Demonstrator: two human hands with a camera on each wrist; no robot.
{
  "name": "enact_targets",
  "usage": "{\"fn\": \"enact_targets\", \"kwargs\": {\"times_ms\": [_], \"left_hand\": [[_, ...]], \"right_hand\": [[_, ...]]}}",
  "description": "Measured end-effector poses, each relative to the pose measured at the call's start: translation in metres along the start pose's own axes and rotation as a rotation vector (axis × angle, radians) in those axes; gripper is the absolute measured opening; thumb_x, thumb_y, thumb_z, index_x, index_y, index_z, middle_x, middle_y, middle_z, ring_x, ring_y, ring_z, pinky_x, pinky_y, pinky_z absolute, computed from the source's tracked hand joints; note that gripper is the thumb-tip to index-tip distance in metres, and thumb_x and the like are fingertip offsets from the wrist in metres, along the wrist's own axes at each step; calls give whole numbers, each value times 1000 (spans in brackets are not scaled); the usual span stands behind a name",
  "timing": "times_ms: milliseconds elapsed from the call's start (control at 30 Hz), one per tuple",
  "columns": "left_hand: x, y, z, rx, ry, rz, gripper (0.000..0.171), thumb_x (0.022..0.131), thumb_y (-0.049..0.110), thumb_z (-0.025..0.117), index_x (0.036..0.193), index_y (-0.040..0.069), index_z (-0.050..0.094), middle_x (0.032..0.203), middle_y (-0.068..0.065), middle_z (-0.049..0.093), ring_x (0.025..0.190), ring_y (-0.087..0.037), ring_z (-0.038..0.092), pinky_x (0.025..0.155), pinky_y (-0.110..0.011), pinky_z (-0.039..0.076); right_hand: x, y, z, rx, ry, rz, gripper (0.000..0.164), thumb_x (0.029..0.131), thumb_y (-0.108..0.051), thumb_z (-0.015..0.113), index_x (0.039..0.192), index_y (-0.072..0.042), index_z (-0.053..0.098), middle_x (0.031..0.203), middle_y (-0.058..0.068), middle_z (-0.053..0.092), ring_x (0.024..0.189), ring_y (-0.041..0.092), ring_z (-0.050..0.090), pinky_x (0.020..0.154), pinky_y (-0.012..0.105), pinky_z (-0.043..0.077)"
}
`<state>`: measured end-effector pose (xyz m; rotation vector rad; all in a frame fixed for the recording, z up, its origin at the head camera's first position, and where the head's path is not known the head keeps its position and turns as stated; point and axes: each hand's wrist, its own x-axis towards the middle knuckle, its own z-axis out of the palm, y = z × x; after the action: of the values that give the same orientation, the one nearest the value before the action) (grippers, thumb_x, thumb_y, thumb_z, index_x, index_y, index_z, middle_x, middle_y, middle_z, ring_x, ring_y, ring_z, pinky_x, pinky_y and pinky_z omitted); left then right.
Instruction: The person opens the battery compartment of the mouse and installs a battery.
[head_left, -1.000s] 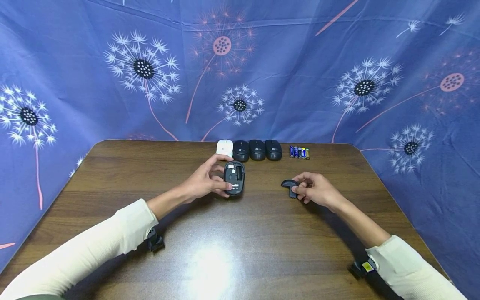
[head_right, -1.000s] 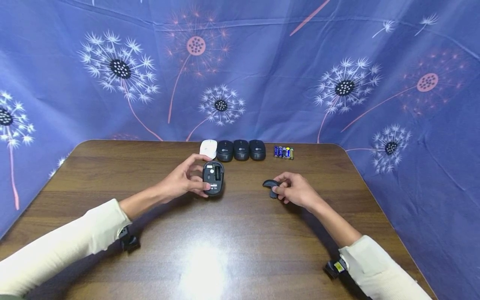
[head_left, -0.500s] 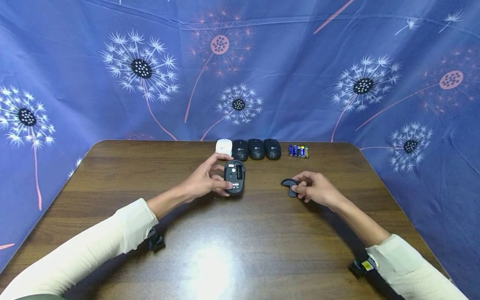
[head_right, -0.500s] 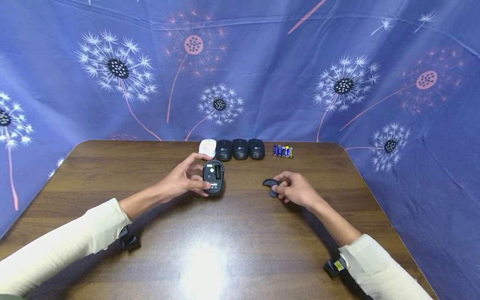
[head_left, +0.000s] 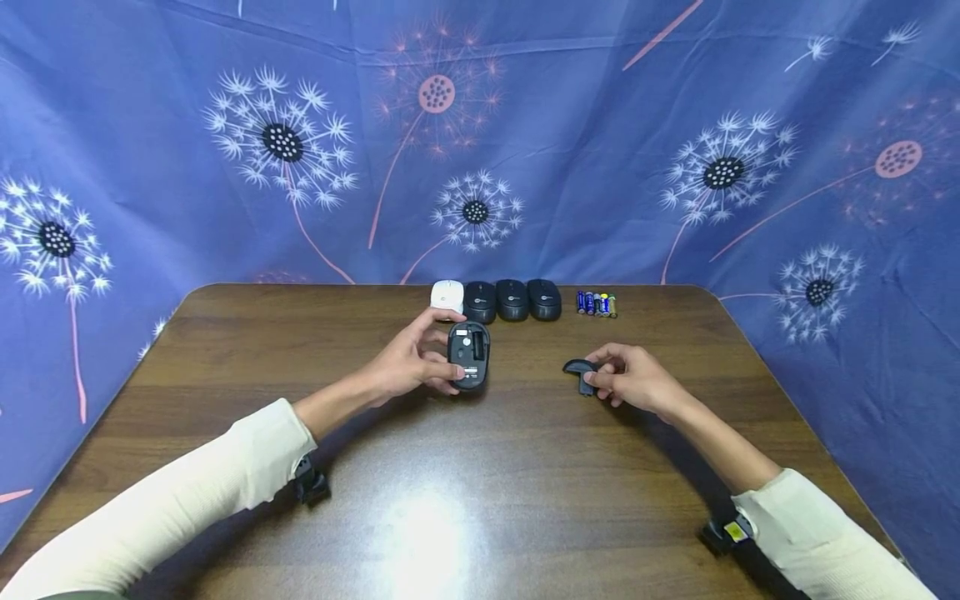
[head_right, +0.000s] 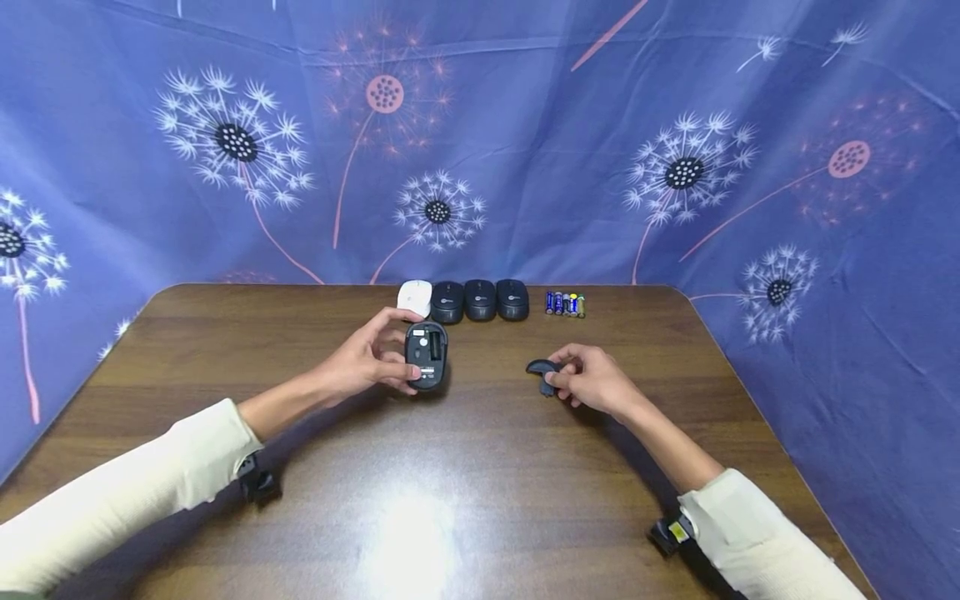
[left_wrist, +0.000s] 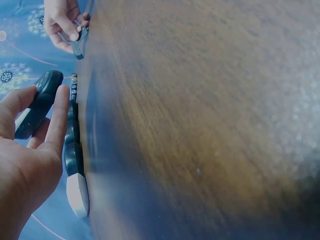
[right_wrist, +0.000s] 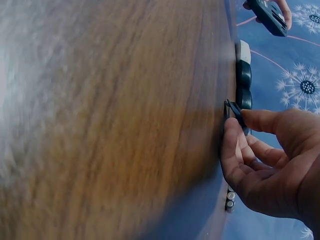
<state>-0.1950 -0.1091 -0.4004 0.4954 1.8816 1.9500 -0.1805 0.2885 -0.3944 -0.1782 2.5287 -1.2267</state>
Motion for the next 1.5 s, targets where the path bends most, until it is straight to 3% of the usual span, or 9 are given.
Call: {"fn": "enact_targets", "kwargs": {"times_ms": [233, 467, 1100, 1500], "left_hand": [[0, -2, -1, -12, -14, 12, 91, 91, -23, 74, 168, 7, 35, 133, -27, 63, 95, -29, 82, 85, -61, 74], [2, -6, -2, -23, -20, 5, 89, 93, -22, 73, 168, 9, 37, 131, -25, 64, 95, -29, 82, 84, -56, 75], [1, -2, -3, -28, -16, -6, 88, 92, -22, 74, 166, 13, 40, 132, -25, 63, 96, -29, 82, 87, -62, 74], [2, -2, -2, -34, -27, 0, 89, 93, -22, 73, 168, 10, 37, 130, -23, 64, 96, -29, 82, 88, -64, 73]], "right_hand": [[0, 3, -9, -74, 23, 19, 46, 111, -20, 73, 147, 6, 63, 96, 9, 73, 83, 18, 70, 62, 30, 63], [3, 13, -19, -141, 72, 44, 47, 110, -26, 76, 145, 4, 68, 92, 8, 75, 76, 17, 69, 59, 29, 63], [7, 17, -22, -141, 79, 53, 43, 110, -21, 76, 142, 6, 68, 89, 8, 73, 75, 17, 72, 60, 31, 66], [8, 18, -22, -148, 77, 63, 43, 111, -24, 74, 143, 4, 67, 87, 8, 73, 73, 18, 70, 60, 31, 65]]}}
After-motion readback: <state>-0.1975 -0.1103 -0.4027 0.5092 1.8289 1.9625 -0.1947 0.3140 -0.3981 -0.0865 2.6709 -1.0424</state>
